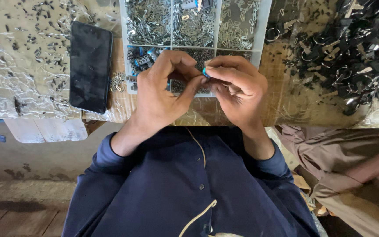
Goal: The person sits at a workbench assembling padlock cylinders. They hold a lock core in one hand, pick small pin tumblers and springs from a compartment tray, insert them into the cylinder by hand, and place finished cores with the pile of assembled locks on the table.
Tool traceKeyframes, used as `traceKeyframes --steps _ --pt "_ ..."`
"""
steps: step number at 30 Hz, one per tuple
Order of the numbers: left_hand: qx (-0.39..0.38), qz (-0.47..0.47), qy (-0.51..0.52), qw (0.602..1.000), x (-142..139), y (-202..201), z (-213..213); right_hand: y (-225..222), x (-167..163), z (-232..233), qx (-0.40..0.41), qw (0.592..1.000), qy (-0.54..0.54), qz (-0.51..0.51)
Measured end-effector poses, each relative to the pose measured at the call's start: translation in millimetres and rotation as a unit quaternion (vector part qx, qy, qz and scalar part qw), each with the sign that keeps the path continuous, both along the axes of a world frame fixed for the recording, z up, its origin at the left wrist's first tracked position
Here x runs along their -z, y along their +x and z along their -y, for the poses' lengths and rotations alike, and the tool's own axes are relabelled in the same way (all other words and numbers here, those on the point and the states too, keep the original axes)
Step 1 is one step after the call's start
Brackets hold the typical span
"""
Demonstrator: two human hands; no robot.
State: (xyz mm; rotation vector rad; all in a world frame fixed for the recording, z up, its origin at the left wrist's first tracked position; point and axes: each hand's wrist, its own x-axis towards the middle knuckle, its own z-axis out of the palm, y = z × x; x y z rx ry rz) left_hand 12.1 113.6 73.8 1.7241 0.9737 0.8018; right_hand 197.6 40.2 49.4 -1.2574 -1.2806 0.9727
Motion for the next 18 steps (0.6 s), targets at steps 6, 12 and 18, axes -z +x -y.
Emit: traceKeyframes --steps 6,12,18 --pt "0.015 -0.161 0.240 0.957 -0.1 2.6 -7.3 -5.6 4.0 -0.5 0.057 0.989 -0.016 -0.135" --pt "-0.037 -0.053 0.098 0.993 -0.3 5.8 -1.8 -5.3 5.3 2.7 0.068 0.988 -0.012 -0.139" --pt "-0.052 -0.016 0.027 0.998 0.0 8.4 0.5 -8.4 8.7 5.3 0.081 0.993 0.001 -0.087"
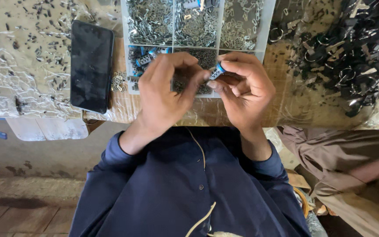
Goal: The person sits at a workbench assembling padlock cylinders. They hold a lock core in one hand, pick small pin tumblers and springs from a compartment tray, insert them into the cylinder by hand, and place finished cores with the pile of assembled locks on the table.
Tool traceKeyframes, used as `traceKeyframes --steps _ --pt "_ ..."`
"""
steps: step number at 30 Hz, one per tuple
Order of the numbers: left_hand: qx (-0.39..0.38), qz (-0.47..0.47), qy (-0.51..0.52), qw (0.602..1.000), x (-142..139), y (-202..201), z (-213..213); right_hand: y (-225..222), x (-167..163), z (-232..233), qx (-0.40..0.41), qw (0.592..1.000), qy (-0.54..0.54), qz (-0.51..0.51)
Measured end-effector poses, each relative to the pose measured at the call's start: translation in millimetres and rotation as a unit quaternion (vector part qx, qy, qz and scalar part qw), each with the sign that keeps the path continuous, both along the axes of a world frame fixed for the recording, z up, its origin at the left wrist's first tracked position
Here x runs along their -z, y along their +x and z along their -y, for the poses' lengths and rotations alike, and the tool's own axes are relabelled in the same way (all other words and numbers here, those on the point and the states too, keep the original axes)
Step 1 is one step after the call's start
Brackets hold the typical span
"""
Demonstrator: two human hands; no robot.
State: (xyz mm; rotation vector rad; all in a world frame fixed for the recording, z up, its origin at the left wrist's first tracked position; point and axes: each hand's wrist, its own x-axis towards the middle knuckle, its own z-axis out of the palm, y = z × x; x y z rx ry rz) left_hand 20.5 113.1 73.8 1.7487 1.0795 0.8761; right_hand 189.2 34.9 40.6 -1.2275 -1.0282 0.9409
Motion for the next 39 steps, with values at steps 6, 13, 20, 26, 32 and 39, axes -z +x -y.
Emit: traceKeyframes --steps 6,13,20,26,32,39 --pt "0.027 -0.166 0.184 0.968 7 -1 0 0 0 1 -0.004 1.000 -0.001 -0.026" --pt "0.017 -0.161 0.169 0.972 9 -2 6 1 -5 -2 -0.018 1.000 -0.011 0.009" --pt "0.028 -0.180 0.186 0.965 -2 -3 3 -1 -6 0 -0.017 1.000 -0.021 0.010" --pt "-0.002 0.061 -0.022 0.998 -1 -5 8 4 -4 0 -0.026 0.998 -0.019 0.059" --pt "-0.024 0.118 -0.053 0.991 12 5 16 3 -3 0 -0.030 0.999 -0.010 0.041" --pt "-0.026 0.078 -0.005 0.997 11 4 16 2 0 2 -0.041 0.999 0.004 0.019"
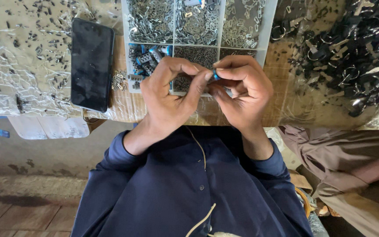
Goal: The person sits at a workbench assembling padlock cylinders. They hold a lock core in one hand, pick small pin tumblers and springs from a compartment tray, insert them into the cylinder by hand, and place finished cores with the pile of assembled locks on the table.
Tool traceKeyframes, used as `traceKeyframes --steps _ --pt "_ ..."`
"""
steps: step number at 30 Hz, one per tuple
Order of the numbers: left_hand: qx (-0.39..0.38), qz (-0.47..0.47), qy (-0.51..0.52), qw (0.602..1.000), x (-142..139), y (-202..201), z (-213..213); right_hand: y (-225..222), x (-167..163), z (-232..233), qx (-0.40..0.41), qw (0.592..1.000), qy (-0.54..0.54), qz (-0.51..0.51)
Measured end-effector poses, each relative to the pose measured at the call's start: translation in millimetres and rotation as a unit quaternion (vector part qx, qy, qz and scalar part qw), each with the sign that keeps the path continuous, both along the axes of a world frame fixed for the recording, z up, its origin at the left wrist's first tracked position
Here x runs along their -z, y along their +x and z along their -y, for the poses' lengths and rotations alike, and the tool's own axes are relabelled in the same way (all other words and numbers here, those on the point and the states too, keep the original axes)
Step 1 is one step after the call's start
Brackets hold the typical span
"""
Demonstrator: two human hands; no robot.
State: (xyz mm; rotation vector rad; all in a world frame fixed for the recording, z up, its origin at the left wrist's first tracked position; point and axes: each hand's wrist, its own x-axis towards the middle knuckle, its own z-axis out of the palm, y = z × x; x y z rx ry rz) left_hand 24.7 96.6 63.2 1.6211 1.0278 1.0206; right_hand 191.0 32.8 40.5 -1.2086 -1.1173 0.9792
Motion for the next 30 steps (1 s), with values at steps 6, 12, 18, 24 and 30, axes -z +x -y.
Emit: traceKeyframes --steps 6,12,18,24,30 --pt "0.006 -0.041 0.095 0.995 -6 2 -3 -2 4 0 0.025 1.000 0.009 0.004" --pt "0.025 -0.219 0.185 0.958 -10 -3 -16 -2 1 -1 0.031 0.998 0.003 -0.058" --pt "0.030 -0.161 0.118 0.979 -12 -6 -10 -1 -1 -1 0.022 0.997 -0.018 -0.075" --pt "0.023 -0.016 0.003 1.000 -11 -2 -9 1 -2 -3 0.009 1.000 -0.010 -0.006" --pt "0.032 -0.182 0.155 0.970 -14 2 -18 0 -4 -3 0.030 0.999 -0.016 -0.026"
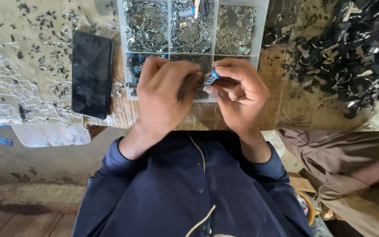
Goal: The person sits at a workbench assembling padlock cylinders. They hold a lock core in one hand, pick small pin tumblers and springs from a compartment tray, insert them into the cylinder by hand, and place finished cores with the pile of assembled locks on the table.
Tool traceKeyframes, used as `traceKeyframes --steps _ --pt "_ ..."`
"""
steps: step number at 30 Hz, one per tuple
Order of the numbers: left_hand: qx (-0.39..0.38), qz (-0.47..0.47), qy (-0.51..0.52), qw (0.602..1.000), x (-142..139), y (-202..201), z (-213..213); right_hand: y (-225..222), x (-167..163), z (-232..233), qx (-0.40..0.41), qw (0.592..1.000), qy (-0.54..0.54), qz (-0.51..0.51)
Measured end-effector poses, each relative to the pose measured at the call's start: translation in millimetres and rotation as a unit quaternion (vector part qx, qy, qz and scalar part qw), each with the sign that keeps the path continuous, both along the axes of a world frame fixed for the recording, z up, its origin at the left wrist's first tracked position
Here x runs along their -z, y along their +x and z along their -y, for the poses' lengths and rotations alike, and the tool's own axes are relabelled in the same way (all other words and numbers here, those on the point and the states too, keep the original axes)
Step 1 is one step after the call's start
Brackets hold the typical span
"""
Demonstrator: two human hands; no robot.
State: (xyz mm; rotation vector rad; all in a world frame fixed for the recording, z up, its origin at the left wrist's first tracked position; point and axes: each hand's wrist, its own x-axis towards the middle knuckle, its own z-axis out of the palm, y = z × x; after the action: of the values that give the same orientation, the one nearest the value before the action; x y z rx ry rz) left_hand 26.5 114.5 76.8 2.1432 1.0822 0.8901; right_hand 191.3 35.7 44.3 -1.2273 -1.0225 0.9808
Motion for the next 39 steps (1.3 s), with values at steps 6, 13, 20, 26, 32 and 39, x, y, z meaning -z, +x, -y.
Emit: traceKeyframes --steps 6,13,20,26,32,39 --pt "0.006 -0.033 0.041 0.999 -3 -2 -1 -2 0 -3 0.006 0.997 0.005 -0.076" --pt "0.008 0.103 -0.130 0.986 -1 -9 5 0 -4 -2 -0.012 1.000 -0.001 0.023" --pt "0.005 0.141 -0.142 0.980 5 -3 5 0 -6 -3 -0.010 0.999 -0.003 0.047" --pt "-0.011 0.139 -0.165 0.976 4 -3 7 0 -5 -3 -0.013 0.998 0.007 0.061" --pt "-0.007 0.141 -0.180 0.973 3 -4 8 0 -3 -2 -0.018 0.999 0.013 0.048" --pt "-0.006 0.147 -0.166 0.975 5 -3 9 2 -3 -3 -0.013 0.998 0.021 0.065"
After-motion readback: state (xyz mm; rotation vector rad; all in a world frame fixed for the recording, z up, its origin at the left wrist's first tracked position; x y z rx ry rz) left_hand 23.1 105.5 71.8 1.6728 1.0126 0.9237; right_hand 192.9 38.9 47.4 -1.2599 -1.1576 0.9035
